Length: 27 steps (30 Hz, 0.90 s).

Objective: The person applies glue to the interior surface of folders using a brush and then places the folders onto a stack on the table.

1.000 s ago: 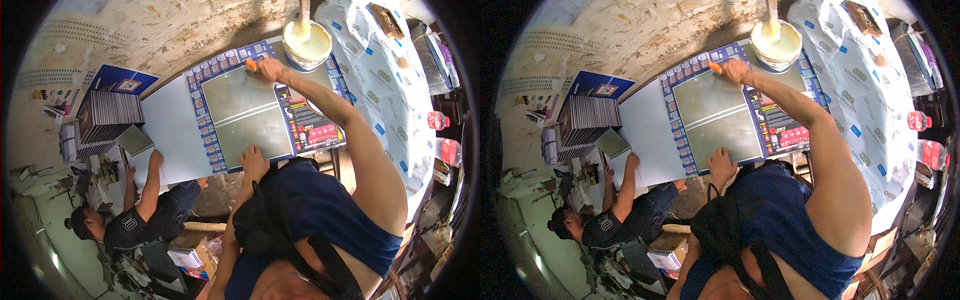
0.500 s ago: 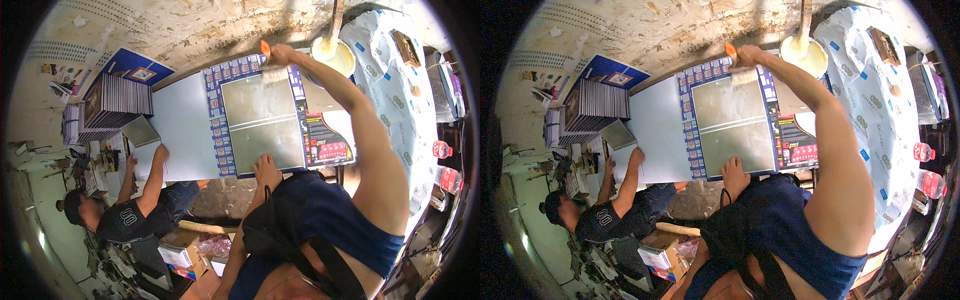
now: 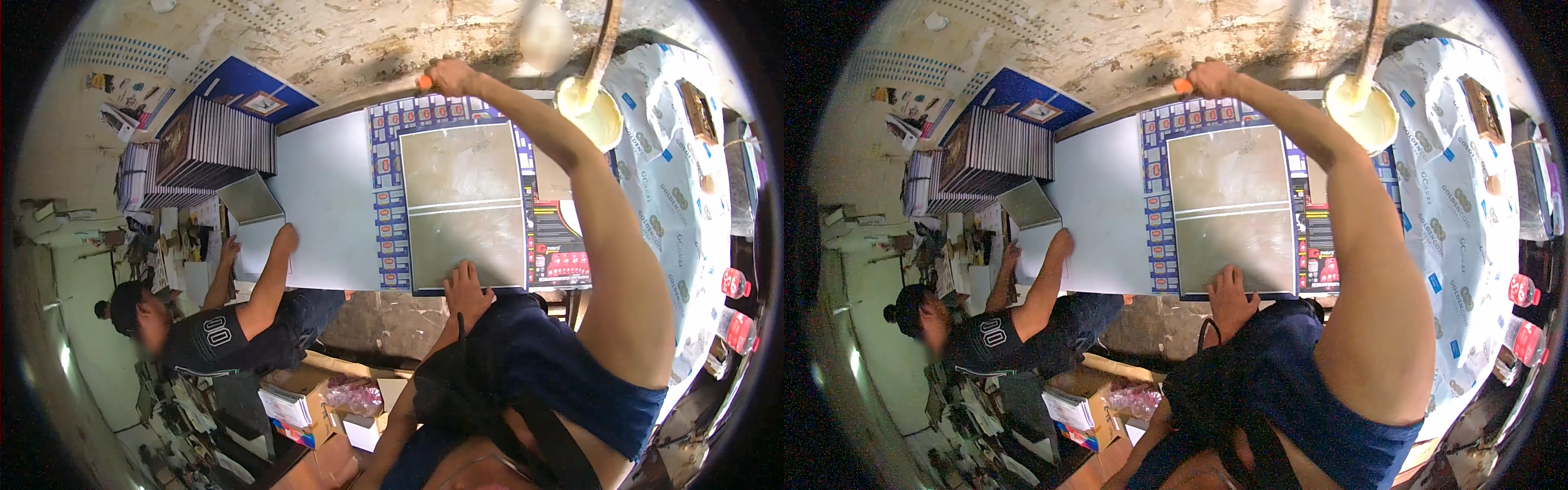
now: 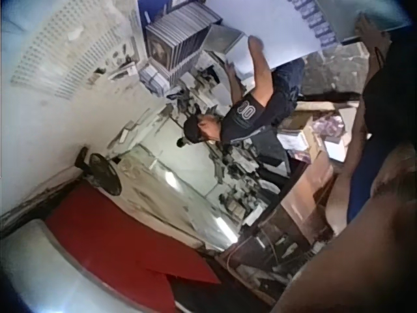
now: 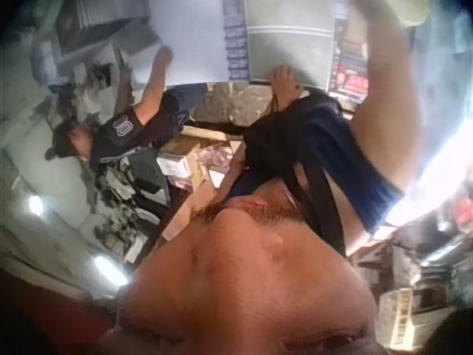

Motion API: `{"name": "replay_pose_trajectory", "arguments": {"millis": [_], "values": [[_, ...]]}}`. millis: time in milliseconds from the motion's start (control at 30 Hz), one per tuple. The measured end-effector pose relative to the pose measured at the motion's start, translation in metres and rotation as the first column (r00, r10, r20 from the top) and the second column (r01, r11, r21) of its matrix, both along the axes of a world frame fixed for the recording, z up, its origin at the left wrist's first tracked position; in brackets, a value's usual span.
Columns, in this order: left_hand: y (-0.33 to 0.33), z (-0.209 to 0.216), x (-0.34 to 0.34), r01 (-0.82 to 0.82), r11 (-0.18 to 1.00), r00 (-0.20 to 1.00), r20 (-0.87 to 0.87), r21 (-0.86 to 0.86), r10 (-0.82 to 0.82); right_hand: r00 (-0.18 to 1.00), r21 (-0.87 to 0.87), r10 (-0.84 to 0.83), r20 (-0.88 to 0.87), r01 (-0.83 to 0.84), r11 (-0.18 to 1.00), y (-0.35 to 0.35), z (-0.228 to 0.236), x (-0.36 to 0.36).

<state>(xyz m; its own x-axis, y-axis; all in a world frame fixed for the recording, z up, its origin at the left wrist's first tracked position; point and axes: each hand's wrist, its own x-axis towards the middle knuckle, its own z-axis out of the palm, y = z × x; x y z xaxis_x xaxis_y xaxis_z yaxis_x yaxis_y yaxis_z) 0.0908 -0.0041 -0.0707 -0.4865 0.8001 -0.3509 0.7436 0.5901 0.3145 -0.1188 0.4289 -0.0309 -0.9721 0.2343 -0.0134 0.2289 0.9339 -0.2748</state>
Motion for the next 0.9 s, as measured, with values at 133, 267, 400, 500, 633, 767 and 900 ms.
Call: {"name": "replay_pose_trajectory", "arguments": {"millis": [133, 267, 400, 500, 633, 767, 900], "values": [[-0.001, 0.0, -0.005, -0.054, 0.998, 0.999, 0.007, 0.009, 0.054, 0.893, -0.104, 0.44, -0.097, -0.448, 0.888, -0.045, 0.023, -0.012], [-0.002, -0.004, -0.008, -0.056, 0.995, 0.998, 0.018, 0.081, 0.054, 0.897, -0.003, 0.42, 0.137, -0.424, 0.906, -0.067, 0.011, -0.031], [-0.006, -0.001, -0.007, -0.028, 0.999, 0.998, 0.056, 0.019, 0.027, 0.958, 0.079, 0.285, -0.02, -0.283, 0.956, -0.058, -0.007, -0.056], [-0.012, -0.007, -0.005, -0.078, 0.996, 0.996, 0.039, 0.047, 0.076, 0.836, -0.316, 0.527, 0.155, -0.463, 0.828, -0.111, 0.032, -0.048], [-0.007, -0.001, -0.007, -0.035, 0.999, 0.999, 0.041, 0.036, 0.034, 0.938, 0.171, 0.302, -0.169, -0.274, 0.946, -0.099, 0.007, -0.056], [-0.008, -0.006, -0.007, -0.051, 0.998, 0.998, 0.027, 0.029, 0.05, 0.894, -0.216, 0.44, 0.082, -0.415, 0.884, -0.134, 0.012, -0.027], [-0.004, -0.006, -0.011, -0.049, 0.998, 0.998, 0.041, 0.034, 0.048, 0.836, -0.187, 0.466, 0.29, -0.428, 0.884, -0.161, 0.02, 0.003]]}}
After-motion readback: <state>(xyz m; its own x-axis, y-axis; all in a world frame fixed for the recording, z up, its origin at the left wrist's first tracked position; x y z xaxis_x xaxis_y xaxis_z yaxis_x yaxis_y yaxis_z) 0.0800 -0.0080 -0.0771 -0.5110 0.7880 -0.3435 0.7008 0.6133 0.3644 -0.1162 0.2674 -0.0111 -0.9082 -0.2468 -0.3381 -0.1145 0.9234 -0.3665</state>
